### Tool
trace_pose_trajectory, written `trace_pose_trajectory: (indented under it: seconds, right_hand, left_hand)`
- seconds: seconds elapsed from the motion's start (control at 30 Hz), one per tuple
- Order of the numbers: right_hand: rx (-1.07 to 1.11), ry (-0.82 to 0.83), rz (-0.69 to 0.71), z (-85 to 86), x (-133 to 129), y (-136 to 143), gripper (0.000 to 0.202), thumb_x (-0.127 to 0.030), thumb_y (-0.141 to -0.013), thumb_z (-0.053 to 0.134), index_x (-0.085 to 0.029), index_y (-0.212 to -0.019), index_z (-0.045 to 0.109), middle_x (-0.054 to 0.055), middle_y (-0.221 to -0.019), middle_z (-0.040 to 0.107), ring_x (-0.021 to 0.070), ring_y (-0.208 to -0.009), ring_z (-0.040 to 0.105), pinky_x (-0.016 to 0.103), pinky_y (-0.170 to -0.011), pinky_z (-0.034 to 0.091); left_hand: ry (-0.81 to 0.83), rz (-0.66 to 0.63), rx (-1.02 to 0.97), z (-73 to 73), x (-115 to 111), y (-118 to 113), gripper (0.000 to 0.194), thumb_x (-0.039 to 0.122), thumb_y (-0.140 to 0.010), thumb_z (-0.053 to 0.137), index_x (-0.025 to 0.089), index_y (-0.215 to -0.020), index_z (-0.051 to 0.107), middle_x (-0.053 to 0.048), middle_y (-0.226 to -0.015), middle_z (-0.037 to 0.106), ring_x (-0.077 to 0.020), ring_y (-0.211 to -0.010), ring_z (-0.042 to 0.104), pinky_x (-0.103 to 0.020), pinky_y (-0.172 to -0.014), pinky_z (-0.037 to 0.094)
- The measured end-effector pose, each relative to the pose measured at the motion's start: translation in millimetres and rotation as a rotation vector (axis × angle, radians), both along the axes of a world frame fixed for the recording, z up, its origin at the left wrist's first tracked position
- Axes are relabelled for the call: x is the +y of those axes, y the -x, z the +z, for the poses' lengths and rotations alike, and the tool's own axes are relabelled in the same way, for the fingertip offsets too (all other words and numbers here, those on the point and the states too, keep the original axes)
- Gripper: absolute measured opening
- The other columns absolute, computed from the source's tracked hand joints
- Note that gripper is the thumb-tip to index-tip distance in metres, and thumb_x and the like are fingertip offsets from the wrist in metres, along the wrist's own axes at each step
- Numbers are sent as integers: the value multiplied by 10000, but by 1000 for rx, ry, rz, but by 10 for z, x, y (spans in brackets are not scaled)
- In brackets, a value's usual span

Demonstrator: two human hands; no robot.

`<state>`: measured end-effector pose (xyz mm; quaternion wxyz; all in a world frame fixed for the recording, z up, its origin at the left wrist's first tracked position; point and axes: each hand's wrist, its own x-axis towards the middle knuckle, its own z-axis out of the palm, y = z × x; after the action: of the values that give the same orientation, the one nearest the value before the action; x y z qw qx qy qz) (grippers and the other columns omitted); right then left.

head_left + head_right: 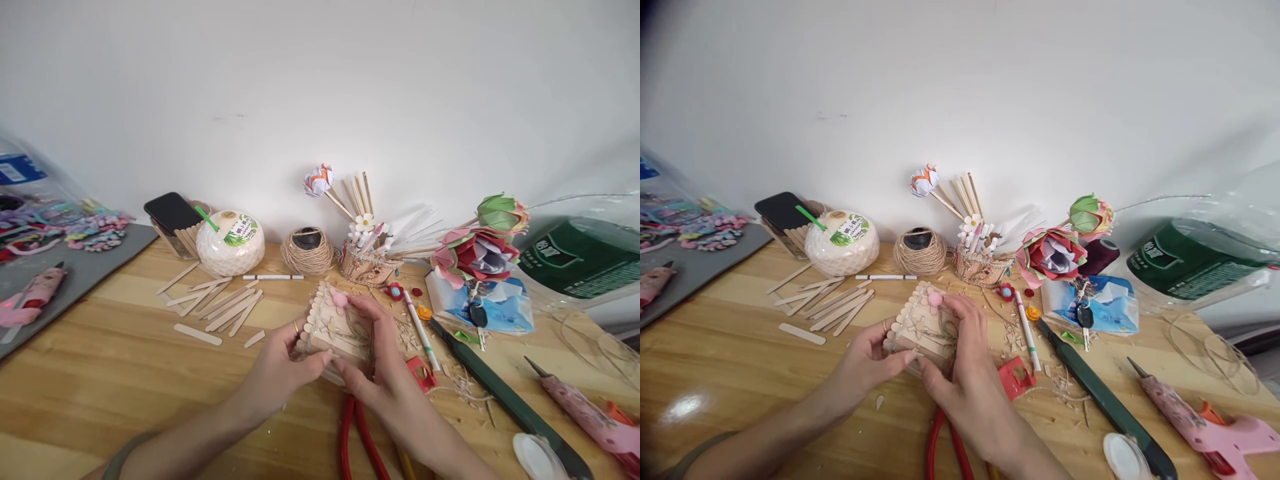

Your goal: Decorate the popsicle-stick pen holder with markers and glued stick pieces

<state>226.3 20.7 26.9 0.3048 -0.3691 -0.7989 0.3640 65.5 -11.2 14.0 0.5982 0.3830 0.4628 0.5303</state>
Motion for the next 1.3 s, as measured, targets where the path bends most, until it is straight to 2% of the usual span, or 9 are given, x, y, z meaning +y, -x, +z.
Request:
trace_pose_trajectory:
  seconds: [0.33, 0.6, 1.0, 1.2, 1.3]
  right_hand:
    - [25, 57, -12, 1, 25, -21, 621, -159, -784, 530, -270, -1312, 223, 93, -1335, 323, 254, -1293, 313, 484, -1100, 262]
    - [2, 17, -8, -17, 17, -15, 626, -164, -788, 533, -276, -1315, 215, 95, -1331, 325, 266, -1301, 304, 493, -1101, 257]
    - [12, 36, 3, -15, 29, -18, 606, -164, -801, 511, -269, -1319, 214, 88, -1338, 313, 237, -1305, 293, 455, -1108, 248]
    - [38, 78, 1, -13, 52, -9, 582, -176, -791, 523, -259, -1299, 251, 92, -1327, 345, 254, -1287, 329, 466, -1088, 278]
    - [58, 113, 14, -2, 69, -18, 570, -198, -802, 523, -257, -1300, 252, 92, -1330, 347, 252, -1274, 352, 467, -1084, 288]
  left_hand:
    - [-3, -57, 32, 1, -37, 16, 360, 178, -641, 681, 145, -999, 667, -43, -894, 728, -219, -870, 647, -294, -806, 491]
    - [-3, -7, 43, 4, -14, 3, 282, 203, -622, 707, 153, -898, 679, -35, -822, 733, -220, -830, 649, -306, -787, 491]
    - [-23, -12, 53, -25, -19, 8, 248, 193, -666, 681, 145, -910, 675, -33, -846, 732, -193, -799, 648, -285, -769, 498]
    - [-28, -88, 17, 10, -6, 36, 392, 217, -660, 729, 160, -1040, 649, -61, -996, 729, -236, -944, 658, -316, -827, 500]
    - [-35, -103, 29, 10, 4, 64, 385, 222, -657, 749, 152, -1021, 651, -64, -1014, 728, -234, -947, 659, -319, -844, 494]
